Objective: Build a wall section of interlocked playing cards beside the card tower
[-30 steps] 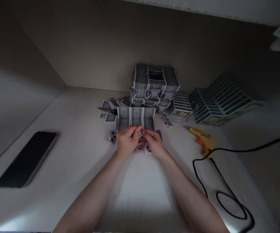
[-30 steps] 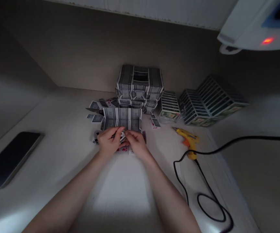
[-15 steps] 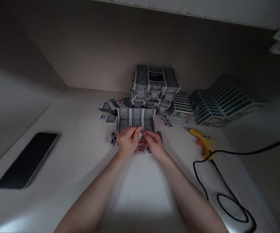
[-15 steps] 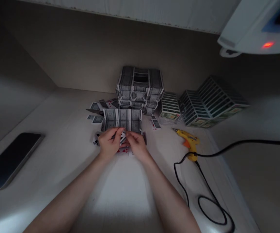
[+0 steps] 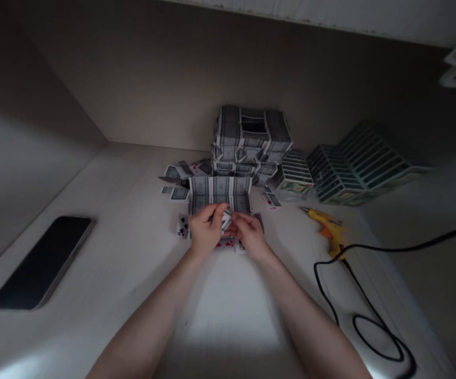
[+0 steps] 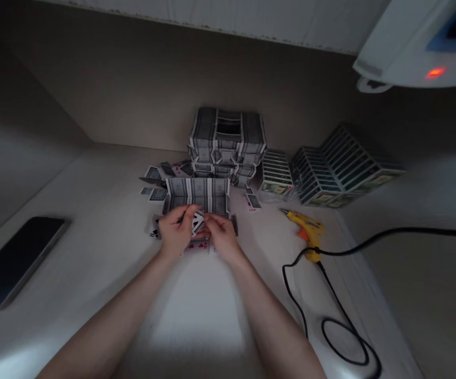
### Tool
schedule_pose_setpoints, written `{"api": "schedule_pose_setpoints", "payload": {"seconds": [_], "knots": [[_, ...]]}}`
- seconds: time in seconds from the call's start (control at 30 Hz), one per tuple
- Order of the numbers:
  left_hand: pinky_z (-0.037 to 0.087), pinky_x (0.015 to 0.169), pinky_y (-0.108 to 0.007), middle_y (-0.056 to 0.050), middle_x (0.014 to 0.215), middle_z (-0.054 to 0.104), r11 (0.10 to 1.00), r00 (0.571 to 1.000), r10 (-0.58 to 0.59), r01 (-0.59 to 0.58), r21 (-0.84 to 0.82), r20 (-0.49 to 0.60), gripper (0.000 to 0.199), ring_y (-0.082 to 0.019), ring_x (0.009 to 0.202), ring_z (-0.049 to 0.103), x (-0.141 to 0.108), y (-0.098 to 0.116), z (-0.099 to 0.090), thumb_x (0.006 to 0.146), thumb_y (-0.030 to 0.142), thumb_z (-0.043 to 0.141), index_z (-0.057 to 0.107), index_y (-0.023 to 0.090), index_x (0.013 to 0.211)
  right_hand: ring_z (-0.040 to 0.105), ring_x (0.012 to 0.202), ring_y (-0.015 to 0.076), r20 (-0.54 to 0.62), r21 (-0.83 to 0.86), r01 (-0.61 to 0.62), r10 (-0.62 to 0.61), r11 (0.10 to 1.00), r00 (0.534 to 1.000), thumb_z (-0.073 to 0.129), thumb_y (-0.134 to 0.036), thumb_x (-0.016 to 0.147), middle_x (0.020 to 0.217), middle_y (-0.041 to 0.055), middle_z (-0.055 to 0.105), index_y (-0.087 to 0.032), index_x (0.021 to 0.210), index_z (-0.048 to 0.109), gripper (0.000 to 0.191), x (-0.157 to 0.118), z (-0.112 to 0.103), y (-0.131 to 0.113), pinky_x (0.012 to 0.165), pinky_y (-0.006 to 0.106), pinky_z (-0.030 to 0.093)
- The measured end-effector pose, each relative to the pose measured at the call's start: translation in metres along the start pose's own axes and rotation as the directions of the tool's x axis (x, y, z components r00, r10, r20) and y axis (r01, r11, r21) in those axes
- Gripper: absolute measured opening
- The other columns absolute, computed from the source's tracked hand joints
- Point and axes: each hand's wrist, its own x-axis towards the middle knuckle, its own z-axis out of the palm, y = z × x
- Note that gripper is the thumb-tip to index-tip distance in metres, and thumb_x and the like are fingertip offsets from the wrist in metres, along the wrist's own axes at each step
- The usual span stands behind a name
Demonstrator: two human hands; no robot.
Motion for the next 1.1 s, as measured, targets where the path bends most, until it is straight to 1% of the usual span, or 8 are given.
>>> {"api": "schedule_pose_setpoints", "payload": {"seconds": [0.1, 0.37, 0.53, 0.6, 0.7, 0.83, 0.9, 1.1], "knots": [[0.045, 0.059, -0.021, -0.003, 0.07, 0.069, 0.995, 0.997, 0.078, -0.078, 0.056, -0.009, 0.026, -0.012, 0.062, 0.061, 0.0, -0.001, -0.002, 0.082, 0.035, 0.052, 0.07, 0.017, 0.077, 0.063, 0.061, 0.0144, 0.003, 0.01, 0.009, -0.009, 1.0, 1.0, 0.068, -0.043, 0.064, 0.054, -0.0029, 0.059, -0.018, 0.072, 0.062, 0.026, 0.0, 0.0, 0.0, 0.055, 0.026, 0.053], [0.045, 0.055, -0.021, -0.003, 0.07, 0.069, 0.998, 0.999, 0.02, -0.018, 0.059, -0.041, 0.026, -0.012, 0.06, 0.061, 0.0, -0.006, 0.0, 0.082, 0.036, 0.052, 0.069, 0.017, 0.08, 0.061, 0.058, 0.0143, -0.016, -0.028, 0.013, -0.014, 1.0, 1.0, 0.067, -0.045, 0.064, 0.057, -0.002, 0.059, -0.019, 0.07, 0.061, 0.027, -0.003, 0.002, -0.002, 0.051, 0.027, 0.052], [0.048, 0.063, -0.023, -0.004, 0.078, 0.07, 0.999, 0.999, 0.037, -0.036, -0.006, 0.03, 0.023, -0.013, 0.069, 0.063, 0.003, -0.005, -0.001, 0.083, 0.033, 0.051, 0.067, 0.017, 0.087, 0.057, 0.062, 0.014, -0.098, -0.162, 0.118, -0.135, 0.98, 0.986, 0.06, -0.047, 0.071, 0.067, -0.0005, 0.059, -0.02, 0.078, 0.063, 0.027, -0.007, 0.004, 0.0, 0.049, 0.027, 0.053], [0.049, 0.069, -0.024, -0.004, 0.082, 0.069, 0.995, 0.994, 0.096, -0.096, -0.008, 0.059, 0.02, -0.013, 0.075, 0.063, 0.005, -0.003, -0.002, 0.084, 0.03, 0.051, 0.066, 0.018, 0.089, 0.057, 0.066, 0.0145, -0.154, -0.204, 0.183, -0.216, 0.962, 0.964, 0.057, -0.046, 0.074, 0.074, 0.0008, 0.059, -0.021, 0.083, 0.063, 0.027, -0.008, 0.004, 0.0, 0.05, 0.027, 0.054], [0.048, 0.074, -0.025, -0.003, 0.085, 0.067, 0.977, 0.97, 0.21, -0.212, 0.006, 0.121, 0.014, -0.013, 0.081, 0.061, 0.006, 0.0, -0.003, 0.083, 0.026, 0.053, 0.064, 0.019, 0.089, 0.057, 0.075, 0.0156, -0.228, -0.283, 0.305, -0.372, 0.909, 0.9, 0.055, -0.043, 0.078, 0.083, 0.0025, 0.059, -0.022, 0.086, 0.062, 0.024, -0.008, 0.001, 0.001, 0.057, 0.029, 0.054], [0.048, 0.078, -0.028, -0.003, 0.086, 0.066, 0.948, 0.942, 0.313, -0.318, 0.018, 0.12, 0.01, -0.013, 0.083, 0.06, 0.005, 0.0, -0.003, 0.08, 0.023, 0.058, 0.064, 0.02, 0.087, 0.058, 0.078, 0.0155, -0.218, -0.448, 0.42, -0.552, 0.789, 0.805, 0.054, -0.037, 0.08, 0.085, 0.0035, 0.062, -0.021, 0.087, 0.061, 0.018, -0.006, -0.005, 0.001, 0.073, 0.033, 0.052], [0.048, 0.078, -0.029, -0.003, 0.085, 0.066, 0.937, 0.934, 0.343, -0.348, 0.035, 0.104, 0.008, -0.014, 0.083, 0.06, 0.004, -0.001, -0.003, 0.079, 0.022, 0.06, 0.064, 0.02, 0.085, 0.058, 0.078, 0.0156, -0.196, -0.51, 0.432, -0.589, 0.744, 0.784, 0.055, -0.035, 0.08, 0.085, 0.0039, 0.063, -0.021, 0.087, 0.062, 0.017, -0.005, -0.007, 0.001, 0.076, 0.033, 0.05], [0.048, 0.076, -0.029, -0.002, 0.081, 0.066, 0.916, 0.915, 0.387, -0.395, 0.064, 0.117, 0.007, -0.014, 0.081, 0.06, 0.005, -0.001, -0.003, 0.079, 0.022, 0.059, 0.063, 0.02, 0.084, 0.058, 0.078, 0.0155, -0.115, -0.604, 0.458, -0.639, 0.653, 0.76, 0.054, -0.031, 0.081, 0.084, 0.0041, 0.064, -0.022, 0.086, 0.063, 0.014, -0.005, -0.008, 0.0, 0.074, 0.032, 0.047]]}}
